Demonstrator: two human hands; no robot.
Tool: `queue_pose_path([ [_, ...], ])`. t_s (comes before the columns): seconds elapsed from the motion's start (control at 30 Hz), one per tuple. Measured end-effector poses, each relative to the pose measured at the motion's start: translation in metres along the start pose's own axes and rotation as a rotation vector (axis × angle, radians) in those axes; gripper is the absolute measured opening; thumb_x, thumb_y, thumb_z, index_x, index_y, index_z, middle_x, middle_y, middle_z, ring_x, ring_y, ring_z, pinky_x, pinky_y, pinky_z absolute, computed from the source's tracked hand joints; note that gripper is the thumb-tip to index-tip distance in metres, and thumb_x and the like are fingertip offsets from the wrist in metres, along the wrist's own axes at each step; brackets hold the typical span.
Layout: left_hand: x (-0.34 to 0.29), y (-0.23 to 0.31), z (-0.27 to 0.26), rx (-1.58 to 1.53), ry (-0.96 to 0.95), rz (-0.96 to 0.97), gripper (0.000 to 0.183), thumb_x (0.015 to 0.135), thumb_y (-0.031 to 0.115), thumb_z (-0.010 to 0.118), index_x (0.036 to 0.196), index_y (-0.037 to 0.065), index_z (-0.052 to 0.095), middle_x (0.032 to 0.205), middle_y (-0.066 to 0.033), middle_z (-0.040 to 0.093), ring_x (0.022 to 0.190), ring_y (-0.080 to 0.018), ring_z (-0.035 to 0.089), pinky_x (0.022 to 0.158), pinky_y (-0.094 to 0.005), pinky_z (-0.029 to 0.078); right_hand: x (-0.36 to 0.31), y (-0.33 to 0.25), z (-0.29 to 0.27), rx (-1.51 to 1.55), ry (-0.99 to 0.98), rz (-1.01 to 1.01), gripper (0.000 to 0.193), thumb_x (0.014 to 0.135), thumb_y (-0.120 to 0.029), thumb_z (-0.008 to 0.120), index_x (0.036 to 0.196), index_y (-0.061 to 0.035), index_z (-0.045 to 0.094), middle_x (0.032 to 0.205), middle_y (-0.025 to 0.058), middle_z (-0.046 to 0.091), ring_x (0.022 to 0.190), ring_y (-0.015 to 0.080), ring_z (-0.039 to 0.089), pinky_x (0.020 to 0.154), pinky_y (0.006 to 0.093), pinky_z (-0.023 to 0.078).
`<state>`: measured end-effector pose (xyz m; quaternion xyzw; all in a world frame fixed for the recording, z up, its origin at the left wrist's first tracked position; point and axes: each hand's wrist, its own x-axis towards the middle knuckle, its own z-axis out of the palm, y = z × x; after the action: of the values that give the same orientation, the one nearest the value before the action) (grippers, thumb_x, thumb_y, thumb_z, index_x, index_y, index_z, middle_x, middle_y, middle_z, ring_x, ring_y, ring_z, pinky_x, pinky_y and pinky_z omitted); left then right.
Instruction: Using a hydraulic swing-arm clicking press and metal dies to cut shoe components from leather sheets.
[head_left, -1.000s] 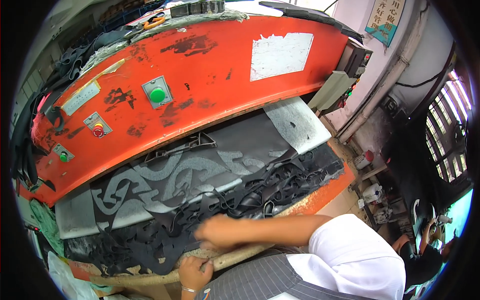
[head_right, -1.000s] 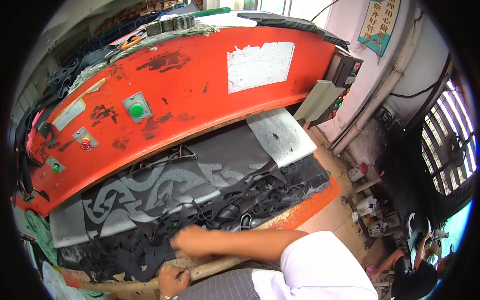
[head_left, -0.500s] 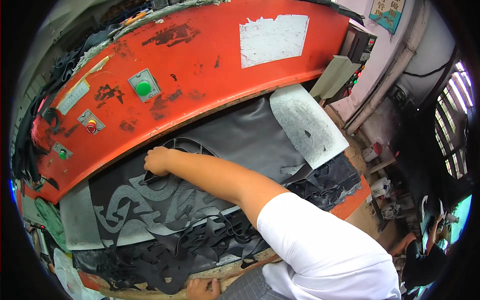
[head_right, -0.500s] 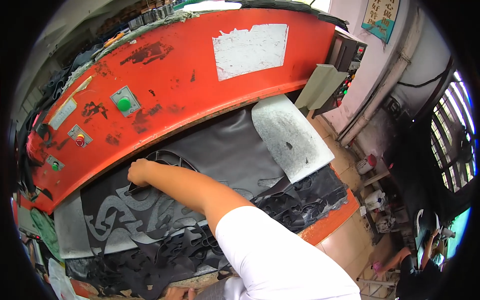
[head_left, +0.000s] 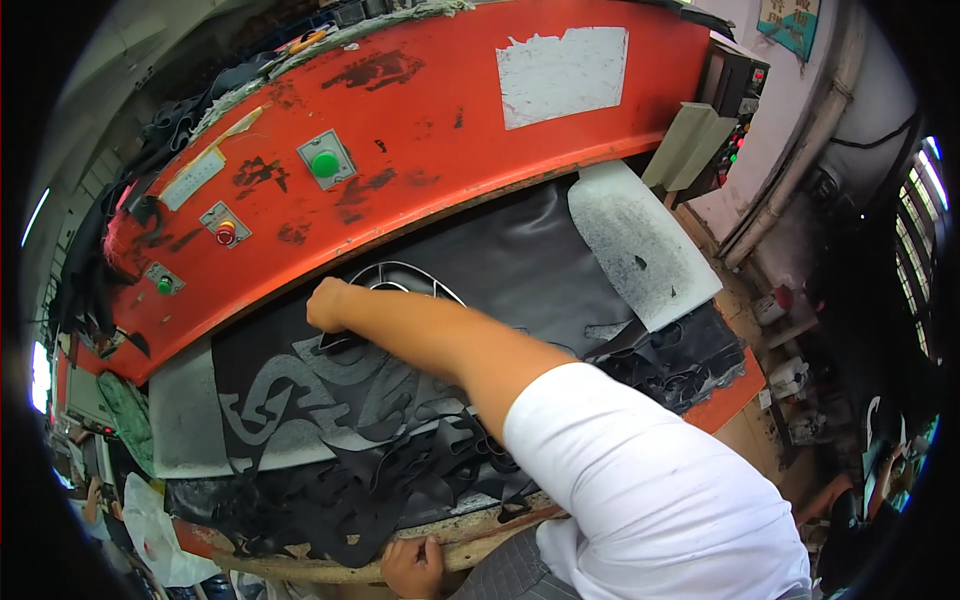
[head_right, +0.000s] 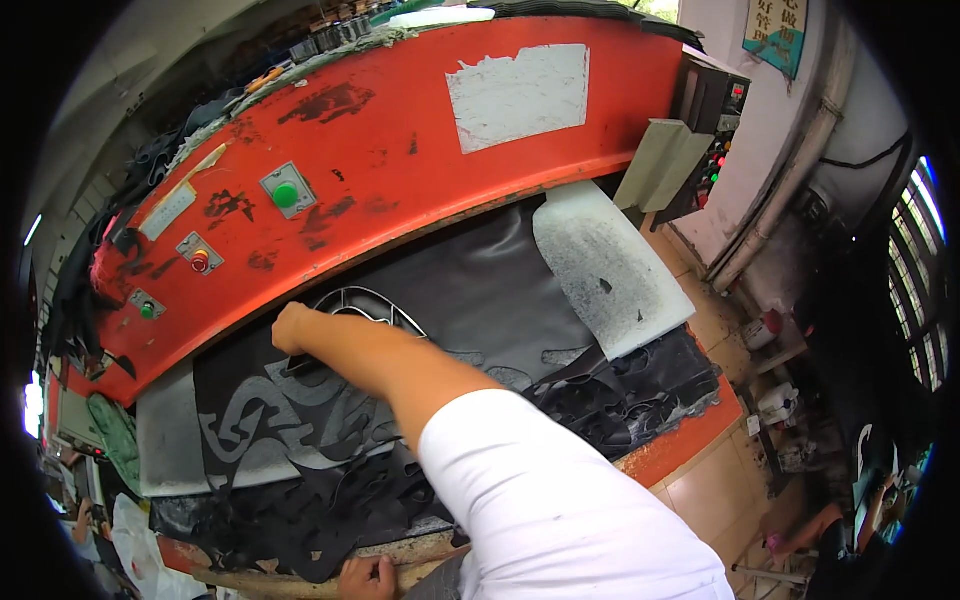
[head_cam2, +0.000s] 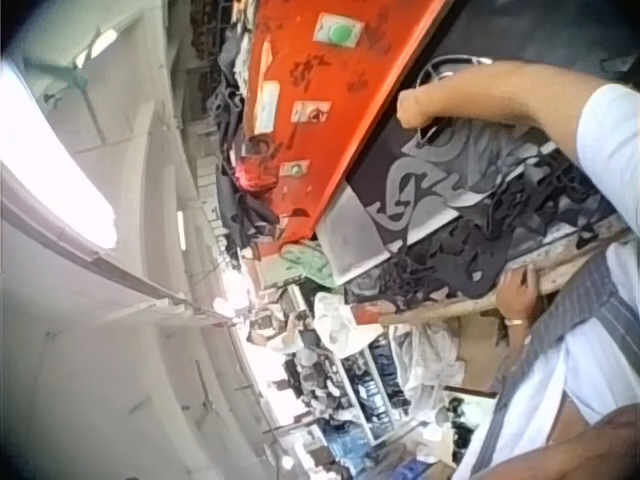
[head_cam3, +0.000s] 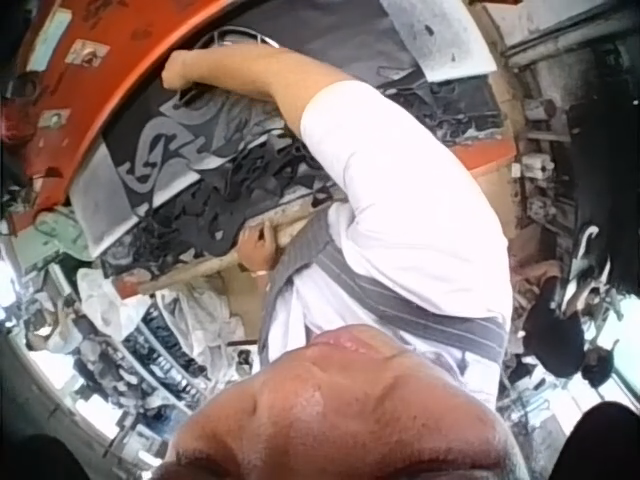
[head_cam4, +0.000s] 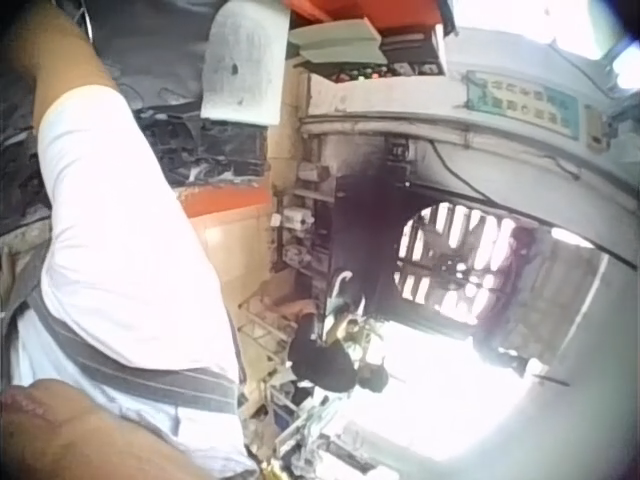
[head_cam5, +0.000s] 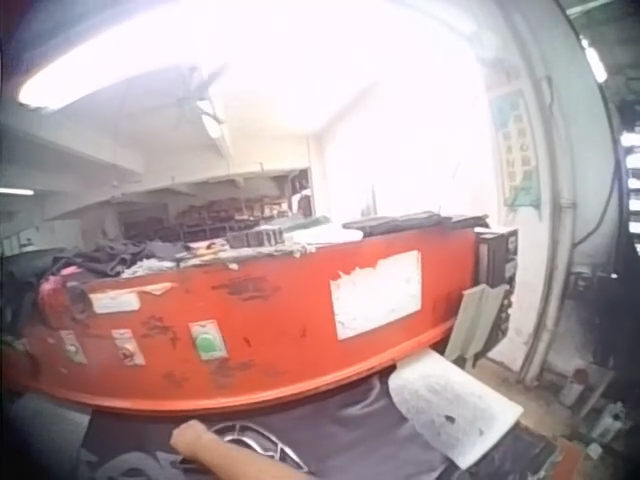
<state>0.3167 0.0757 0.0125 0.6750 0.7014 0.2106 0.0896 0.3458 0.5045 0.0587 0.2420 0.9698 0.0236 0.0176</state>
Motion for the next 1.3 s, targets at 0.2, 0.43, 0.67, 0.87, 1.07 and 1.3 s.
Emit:
queue_pose_path([
  [0.2,0.002,0.002,-0.004,0.011,-0.051,-0.084,0.025,0.085,0.028,0.064,0.082,0.004,0.070,0.077,-0.0152,0.065,0.072,-0.0349,0.060,0.068,-0.0423,0.048,-0.101,0.058,-0.105,-0.091,0.216,0.093,0.020,0.083,-0.021,0.055,0.096,-0.0139,0.069,0.093,0.0092,0.070,0.089,0.0306,0.068,0.072,0.0432,0.054],
  [0.43,0.005,-0.002,0.002,0.031,-0.081,-0.084,0.027,0.086,0.031,0.063,0.082,0.005,0.070,0.079,-0.0154,0.065,0.074,-0.0353,0.061,0.068,-0.0429,0.048,-0.290,0.157,-0.057,0.156,0.532,0.721,0.028,0.083,-0.009,0.045,0.104,0.0055,0.056,0.078,0.0228,0.065,0.065,0.0335,0.067,0.057,0.0444,0.053],
  [0.67,0.023,-0.012,0.005,-0.162,-0.058,-0.217,0.019,0.080,0.024,0.067,0.077,0.005,0.069,0.075,-0.0127,0.064,0.071,-0.0313,0.060,0.064,-0.0400,0.047,-0.366,0.125,0.026,0.944,0.368,1.266,0.022,0.083,-0.005,0.050,0.095,0.0136,0.053,0.067,0.0208,0.063,0.048,0.0260,0.063,0.038,0.0374,0.051],
  [0.87,0.113,0.020,-0.005,-0.371,0.108,0.054,0.011,0.081,0.012,0.068,0.077,0.002,0.067,0.071,-0.0122,0.062,0.066,-0.0294,0.059,0.061,-0.0371,0.046,-0.371,0.125,0.036,1.071,0.350,1.323,0.028,0.083,-0.008,0.053,0.101,0.0143,0.051,0.073,0.0201,0.063,0.052,0.0249,0.064,0.039,0.0365,0.054],
  [1.07,0.230,0.063,0.061,-0.503,-0.023,0.208,0.016,0.083,0.018,0.066,0.088,0.004,0.066,0.089,-0.0153,0.066,0.088,-0.0325,0.063,0.077,-0.0382,0.048,-0.381,0.139,0.072,1.084,0.308,1.319,0.040,0.084,-0.017,0.059,0.113,0.0086,0.050,0.075,0.0167,0.063,0.056,0.0256,0.065,0.043,0.0369,0.053],
  [1.3,0.299,0.056,0.132,-0.378,0.052,0.179,0.035,0.081,0.017,0.063,0.111,0.003,0.052,0.123,-0.0197,0.059,0.113,-0.0367,0.055,0.101,-0.0443,0.036,-0.402,0.120,0.091,0.658,0.351,0.885,0.114,0.067,-0.052,0.080,0.151,-0.0040,0.018,0.134,0.0249,0.050,0.129,0.0357,0.044,0.109,0.0469,0.027],
])
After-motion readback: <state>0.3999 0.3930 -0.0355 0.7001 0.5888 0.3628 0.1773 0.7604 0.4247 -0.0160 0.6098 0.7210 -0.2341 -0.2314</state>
